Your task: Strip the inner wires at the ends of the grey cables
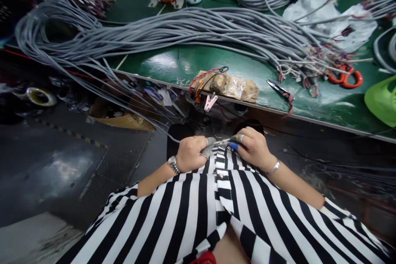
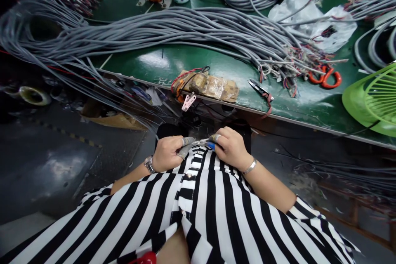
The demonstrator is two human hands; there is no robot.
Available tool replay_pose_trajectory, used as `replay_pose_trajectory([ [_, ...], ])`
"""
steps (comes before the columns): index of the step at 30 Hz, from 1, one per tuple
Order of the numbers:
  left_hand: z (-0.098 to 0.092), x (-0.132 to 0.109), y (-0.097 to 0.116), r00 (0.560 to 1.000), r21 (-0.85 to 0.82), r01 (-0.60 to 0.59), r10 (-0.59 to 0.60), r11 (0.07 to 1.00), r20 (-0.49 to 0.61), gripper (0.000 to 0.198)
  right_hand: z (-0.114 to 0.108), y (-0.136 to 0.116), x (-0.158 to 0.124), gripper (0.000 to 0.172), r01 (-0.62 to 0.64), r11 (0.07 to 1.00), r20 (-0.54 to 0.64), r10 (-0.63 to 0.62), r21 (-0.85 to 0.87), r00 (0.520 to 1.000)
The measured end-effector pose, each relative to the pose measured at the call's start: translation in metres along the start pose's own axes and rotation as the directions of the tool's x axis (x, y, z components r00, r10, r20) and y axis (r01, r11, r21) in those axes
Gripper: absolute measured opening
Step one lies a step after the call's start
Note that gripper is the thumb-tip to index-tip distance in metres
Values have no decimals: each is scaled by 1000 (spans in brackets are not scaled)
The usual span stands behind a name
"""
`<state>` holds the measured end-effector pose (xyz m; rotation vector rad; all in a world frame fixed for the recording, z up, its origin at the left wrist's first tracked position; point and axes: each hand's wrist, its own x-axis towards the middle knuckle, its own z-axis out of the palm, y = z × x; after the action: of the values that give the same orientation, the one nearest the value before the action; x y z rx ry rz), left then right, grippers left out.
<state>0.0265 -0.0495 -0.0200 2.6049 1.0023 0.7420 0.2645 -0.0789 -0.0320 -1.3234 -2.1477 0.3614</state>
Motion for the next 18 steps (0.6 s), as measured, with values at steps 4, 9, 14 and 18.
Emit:
replay_pose_trajectory([
  [4, 0, 1, -2, 997, -75, -29, 33, 997, 63, 18, 12, -2, 1, 16, -255, 963, -72, 261, 90, 963],
  [9, 2, -1, -7, 995, -76, 81, -75, 994, 69, 20, 11, -7, 1, 18, -134, 990, -15, 135, 45, 991],
  [14, 3, -3, -8, 988, -267, 93, -55, 959, 145, 21, 23, 9, 6, 21, -343, 914, -96, 370, 219, 924],
  [18, 1, -3, -7, 963, -455, 134, -7, 881, 269, 22, 28, 35, 11, 30, -545, 681, -262, 711, 489, 653],
])
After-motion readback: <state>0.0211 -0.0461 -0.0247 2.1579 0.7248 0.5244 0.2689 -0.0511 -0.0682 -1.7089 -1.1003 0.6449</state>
